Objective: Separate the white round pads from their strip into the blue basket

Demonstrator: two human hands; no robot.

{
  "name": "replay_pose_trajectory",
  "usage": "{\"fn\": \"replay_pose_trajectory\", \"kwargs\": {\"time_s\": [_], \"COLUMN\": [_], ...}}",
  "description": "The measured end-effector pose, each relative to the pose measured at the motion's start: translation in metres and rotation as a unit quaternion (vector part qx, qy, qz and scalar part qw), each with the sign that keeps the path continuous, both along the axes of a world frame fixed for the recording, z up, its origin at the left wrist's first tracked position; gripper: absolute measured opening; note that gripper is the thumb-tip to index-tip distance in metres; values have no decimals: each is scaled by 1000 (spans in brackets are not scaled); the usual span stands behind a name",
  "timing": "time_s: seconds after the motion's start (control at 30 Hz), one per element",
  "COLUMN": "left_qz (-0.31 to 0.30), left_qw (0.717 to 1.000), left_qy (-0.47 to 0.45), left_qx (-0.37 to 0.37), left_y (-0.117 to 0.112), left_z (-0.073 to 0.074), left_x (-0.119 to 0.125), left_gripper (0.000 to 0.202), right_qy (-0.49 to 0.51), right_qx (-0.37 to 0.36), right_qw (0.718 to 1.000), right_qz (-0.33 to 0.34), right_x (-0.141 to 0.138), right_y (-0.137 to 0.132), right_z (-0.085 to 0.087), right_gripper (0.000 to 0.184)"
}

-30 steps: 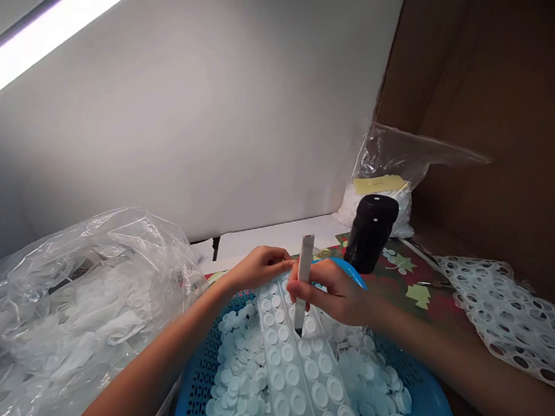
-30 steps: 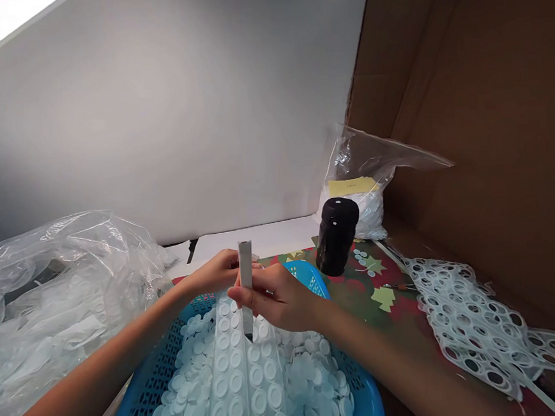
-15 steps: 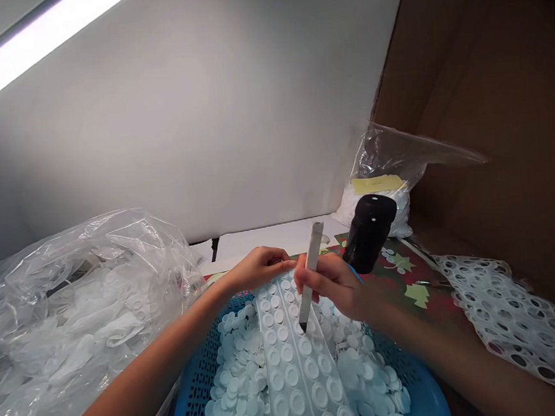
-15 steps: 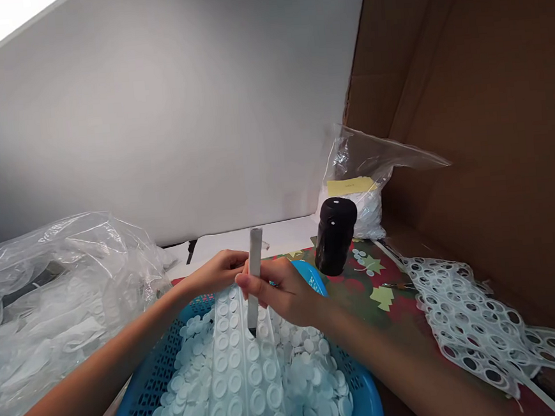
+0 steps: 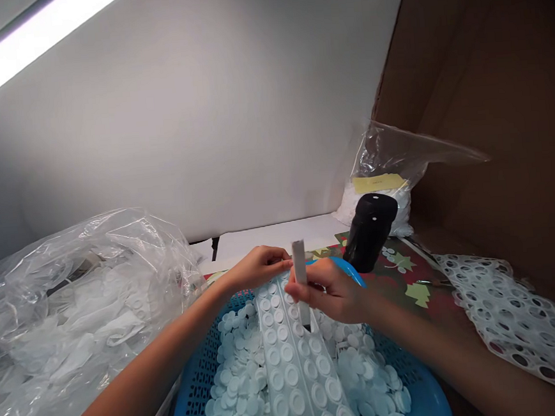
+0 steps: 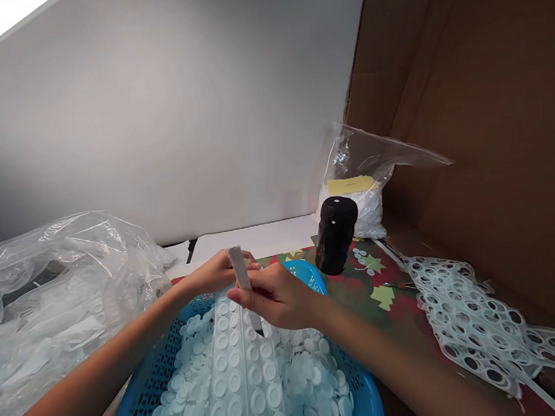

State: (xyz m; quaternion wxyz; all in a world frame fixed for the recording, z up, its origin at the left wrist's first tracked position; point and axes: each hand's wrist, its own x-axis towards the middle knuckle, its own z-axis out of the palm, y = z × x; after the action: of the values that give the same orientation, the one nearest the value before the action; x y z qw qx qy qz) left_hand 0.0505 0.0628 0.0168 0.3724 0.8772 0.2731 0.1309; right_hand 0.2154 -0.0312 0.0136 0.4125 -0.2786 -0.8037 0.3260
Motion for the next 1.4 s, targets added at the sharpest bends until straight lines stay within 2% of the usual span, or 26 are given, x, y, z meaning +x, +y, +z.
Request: {"fn": "replay_pose_trajectory", "kwargs": {"time_s": [0.07,0.13,0.3,0.47,0.63,0.8,0.9,1.07,1.23,1.4], "left_qz": [1,3,2,0,-2,-4,-5,3,3,-1], "left_qw": [1000,1000,1000,1000,1000,1000,1000,1000,1000,1000], "left_qy": [4,3,-1,2,-8,-6,-4,-1,0,0], "left_qx": [-6,-7,2,7,3,2,12,4,-2,3], "left_y": [0,0,1,1,2,3,4,2,1,-1], "left_z": [0,-1,-3,-2,-3,-7,-7,-5,-3,-1], "left_x": [0,-1,-1,-1,-1,-1,-1,-1,-1,-1], "left_gripper": [28,27,32,35,33,33,34,30,30,32], "right_qy": [-51,-60,73,68,12,-171,-199,-45,73,143], "right_qx": [-4,-10,-23,-32,11,47,31,-37,-105,-103], "right_qw": [998,997,996,996,1000,982,976,998,991,984], "right_qz": [37,48,-43,-37,-22,57,80,28,31,-5], "right_x": [-1,-1,3,4,1,-2,-3,0,2,1], "right_y": [0,1,-1,-1,-1,1,2,1,1,1], "right_z": [-1,-1,1,2,3,-4,-5,3,6,5], "right_gripper": [36,36,36,38,37,39,40,40,40,38]}}
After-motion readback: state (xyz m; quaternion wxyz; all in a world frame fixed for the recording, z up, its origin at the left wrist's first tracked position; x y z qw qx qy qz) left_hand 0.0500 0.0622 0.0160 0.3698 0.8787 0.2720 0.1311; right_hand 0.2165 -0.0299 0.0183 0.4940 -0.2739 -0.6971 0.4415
